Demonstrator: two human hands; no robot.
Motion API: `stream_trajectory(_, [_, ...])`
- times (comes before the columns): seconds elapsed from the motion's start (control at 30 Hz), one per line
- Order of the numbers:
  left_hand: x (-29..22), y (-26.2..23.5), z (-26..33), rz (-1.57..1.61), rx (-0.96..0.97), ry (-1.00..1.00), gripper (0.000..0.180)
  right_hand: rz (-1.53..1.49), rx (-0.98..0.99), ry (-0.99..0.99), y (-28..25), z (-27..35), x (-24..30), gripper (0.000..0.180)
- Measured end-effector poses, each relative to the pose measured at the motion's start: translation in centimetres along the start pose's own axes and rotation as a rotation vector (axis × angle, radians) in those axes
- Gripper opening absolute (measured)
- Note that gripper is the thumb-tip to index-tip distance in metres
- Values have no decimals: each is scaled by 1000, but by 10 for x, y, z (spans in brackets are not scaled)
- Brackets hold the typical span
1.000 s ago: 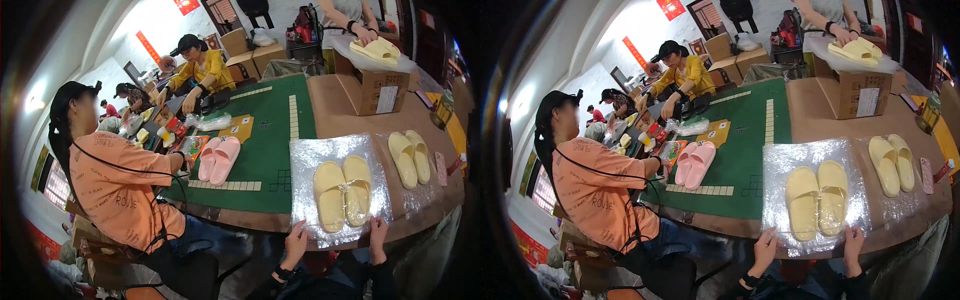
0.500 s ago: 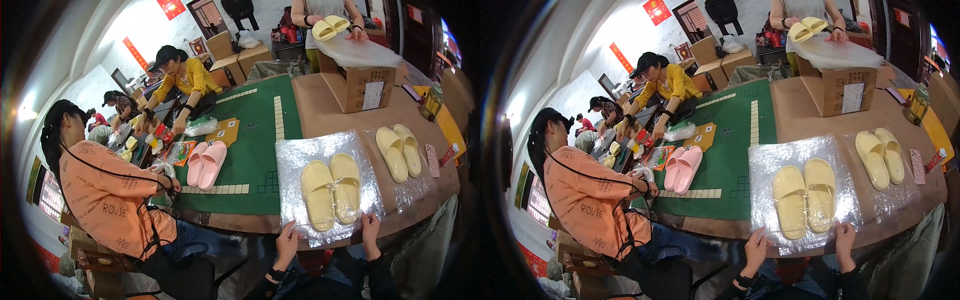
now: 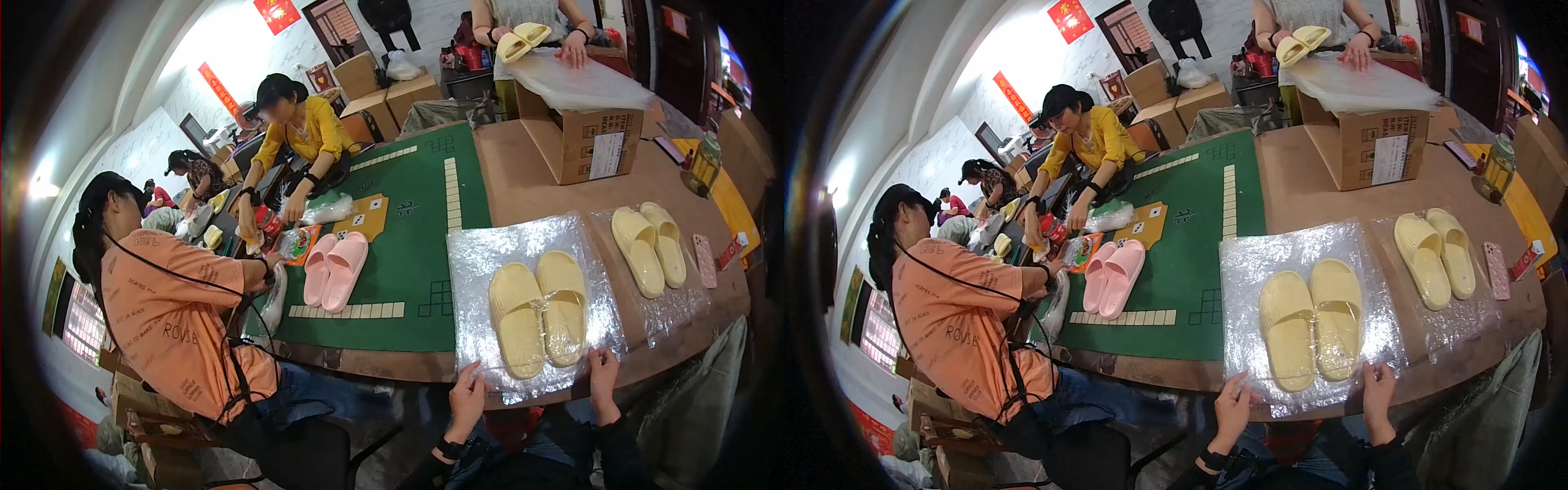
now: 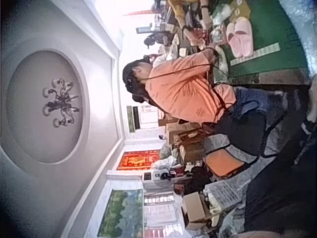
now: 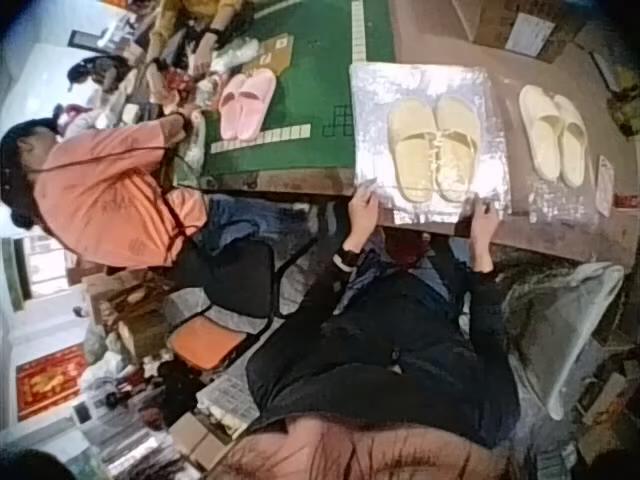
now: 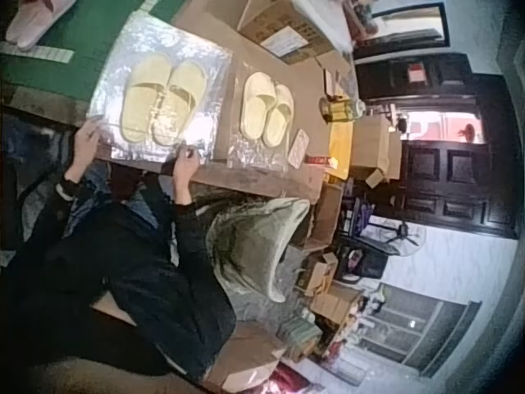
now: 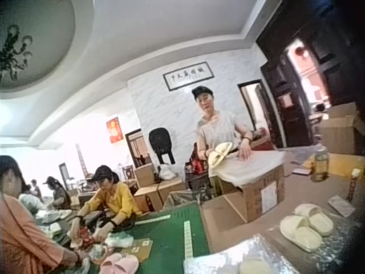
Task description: The recorder is sorting, checking, and preparing pairs of slippers for packing.
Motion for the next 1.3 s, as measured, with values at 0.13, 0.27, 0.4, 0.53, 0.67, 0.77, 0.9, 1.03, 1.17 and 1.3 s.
stream_trajectory(0.13, [8,2,-1,50,-10,-4,31,-32,5,-5,6,3,9,25])
stream_trajectory(0.27, [6,2,-1,44,-3,-7,31,-46,9,16,4,2,9,24])
stream_trajectory(0.4, [6,2,-2,-7,-15,10,32,-8,11,16,1,1,4,23])
stream_trajectory(0.53, [9,3,-2,-3,-14,7,32,-51,-4,44,5,3,10,23])
stream_trajectory(0.67, [9,2,-2,8,-7,-8,32,0,0,29,4,1,6,23])
stream_trajectory(0.77, [9,2,-2,-25,-11,22,33,-63,9,94,-9,-7,-11,22])
stream_trajectory(0.9, [-28,-8,14,-4,-85,39,34,-109,-34,47,-10,-5,1,22])
stream_trajectory(1.03, [-57,-22,25,43,-159,127,31,-95,-33,-90,-2,5,38,20])
stream_trajectory(1.17, [-50,-26,20,41,-94,161,22,-138,-15,-52,2,4,56,20])
stream_trajectory(1.3, [-42,-21,18,-123,28,258,29,-111,-10,-31,-13,-9,36,22])
Point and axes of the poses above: each hand's wrist, its own z-axis away from the middle knuckle, its own y-axis out of the palm, x = y × z, the point moved 1 cm from there along -z, towards the middle knuckle, and after that the axes turned 13 degrees about -z, right-handed, at the moved point
